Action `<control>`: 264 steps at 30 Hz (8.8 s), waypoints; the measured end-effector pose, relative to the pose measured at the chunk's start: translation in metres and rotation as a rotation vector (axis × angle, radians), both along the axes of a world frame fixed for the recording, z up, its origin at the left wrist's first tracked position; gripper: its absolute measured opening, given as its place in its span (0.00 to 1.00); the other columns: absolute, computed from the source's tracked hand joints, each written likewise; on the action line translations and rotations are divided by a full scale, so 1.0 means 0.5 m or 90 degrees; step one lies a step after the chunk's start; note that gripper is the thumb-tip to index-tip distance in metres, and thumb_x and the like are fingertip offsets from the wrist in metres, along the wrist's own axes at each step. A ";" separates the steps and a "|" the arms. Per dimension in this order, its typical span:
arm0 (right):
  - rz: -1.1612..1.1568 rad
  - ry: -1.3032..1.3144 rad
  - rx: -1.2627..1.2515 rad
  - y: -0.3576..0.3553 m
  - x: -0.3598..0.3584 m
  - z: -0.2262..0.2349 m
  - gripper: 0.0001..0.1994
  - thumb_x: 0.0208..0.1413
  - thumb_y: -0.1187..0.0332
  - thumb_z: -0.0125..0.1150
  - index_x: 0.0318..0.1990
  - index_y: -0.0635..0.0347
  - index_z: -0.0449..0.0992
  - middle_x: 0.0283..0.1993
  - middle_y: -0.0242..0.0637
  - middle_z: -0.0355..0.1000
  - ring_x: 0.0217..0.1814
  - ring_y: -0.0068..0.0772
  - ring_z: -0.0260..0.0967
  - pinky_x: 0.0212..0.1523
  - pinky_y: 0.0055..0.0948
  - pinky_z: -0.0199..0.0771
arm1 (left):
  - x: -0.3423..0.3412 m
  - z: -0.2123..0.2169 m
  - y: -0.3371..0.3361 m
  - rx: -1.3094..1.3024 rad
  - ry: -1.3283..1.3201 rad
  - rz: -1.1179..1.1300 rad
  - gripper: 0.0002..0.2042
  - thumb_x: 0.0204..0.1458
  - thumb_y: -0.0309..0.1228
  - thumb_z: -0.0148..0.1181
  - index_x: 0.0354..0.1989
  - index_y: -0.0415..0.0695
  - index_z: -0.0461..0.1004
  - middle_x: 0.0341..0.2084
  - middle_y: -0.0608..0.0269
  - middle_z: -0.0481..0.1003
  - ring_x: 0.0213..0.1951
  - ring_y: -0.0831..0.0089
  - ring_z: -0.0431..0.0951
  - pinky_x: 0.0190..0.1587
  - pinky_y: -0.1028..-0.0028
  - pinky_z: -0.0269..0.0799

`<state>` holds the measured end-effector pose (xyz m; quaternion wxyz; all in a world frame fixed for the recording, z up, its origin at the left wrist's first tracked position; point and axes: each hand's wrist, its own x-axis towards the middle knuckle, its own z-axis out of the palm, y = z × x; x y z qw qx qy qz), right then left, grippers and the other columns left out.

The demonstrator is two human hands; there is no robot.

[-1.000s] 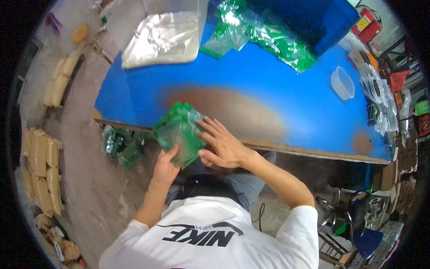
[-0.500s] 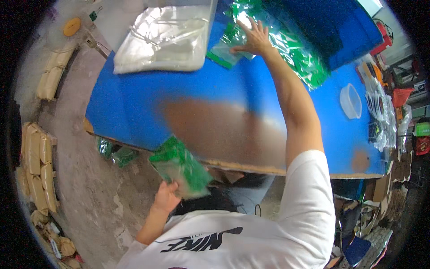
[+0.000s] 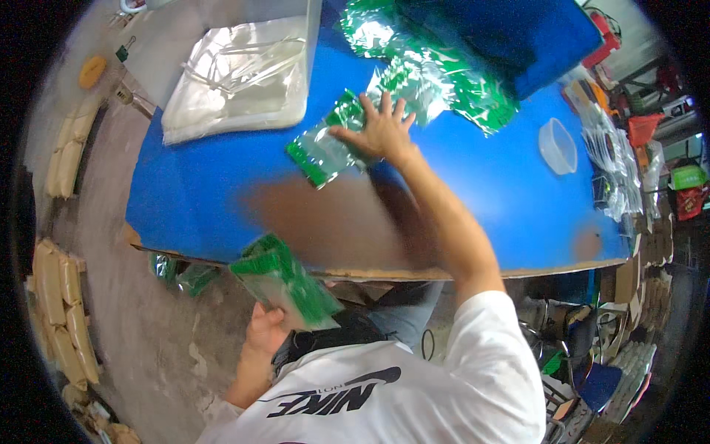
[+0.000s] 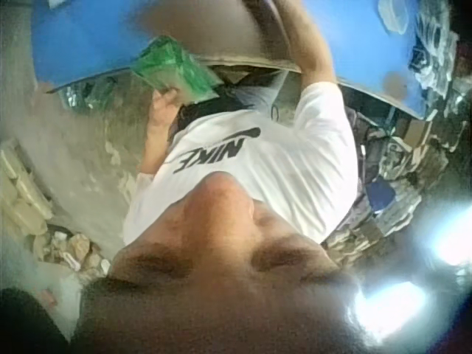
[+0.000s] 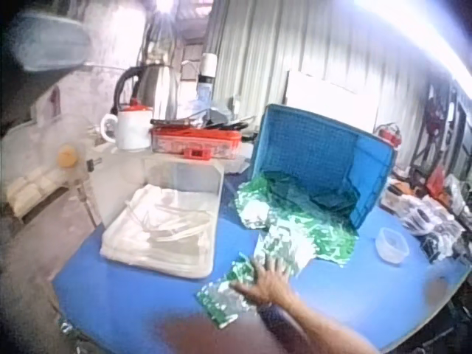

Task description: Counting and packing green plastic sheets into clear bags at a manufacturing workstation.

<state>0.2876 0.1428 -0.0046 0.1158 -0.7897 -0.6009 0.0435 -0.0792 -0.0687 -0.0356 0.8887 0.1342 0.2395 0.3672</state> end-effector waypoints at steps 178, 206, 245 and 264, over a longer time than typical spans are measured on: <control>0.469 0.178 -0.044 -0.432 -0.178 0.092 0.19 0.57 0.65 0.58 0.55 0.64 0.72 0.58 0.52 0.70 0.61 0.54 0.66 0.61 0.47 0.65 | 0.061 -0.003 -0.042 -0.031 0.007 0.136 0.29 0.51 0.26 0.67 0.62 0.45 0.66 0.57 0.59 0.71 0.62 0.62 0.69 0.68 0.57 0.60; 0.535 0.228 0.157 -0.261 -0.184 0.065 0.14 0.62 0.64 0.53 0.45 0.68 0.74 0.47 0.53 0.71 0.53 0.59 0.67 0.53 0.46 0.68 | -0.001 -0.039 -0.020 0.038 0.038 0.224 0.24 0.51 0.19 0.64 0.58 0.42 0.69 0.55 0.60 0.73 0.59 0.61 0.71 0.65 0.59 0.65; 0.015 -0.184 0.128 -0.138 -0.055 -0.036 0.21 0.62 0.54 0.55 0.47 0.68 0.72 0.48 0.51 0.74 0.53 0.50 0.72 0.51 0.42 0.74 | -0.008 -0.132 -0.020 0.027 -0.067 0.144 0.32 0.45 0.24 0.68 0.63 0.44 0.66 0.62 0.57 0.69 0.65 0.54 0.64 0.70 0.45 0.53; 0.128 -0.011 0.051 -0.509 -0.047 0.046 0.44 0.50 0.40 0.64 0.66 0.65 0.60 0.72 0.58 0.50 0.77 0.57 0.43 0.73 0.56 0.43 | -0.001 -0.111 -0.023 0.009 -0.225 0.041 0.34 0.49 0.29 0.68 0.66 0.45 0.62 0.66 0.54 0.62 0.69 0.51 0.58 0.70 0.38 0.45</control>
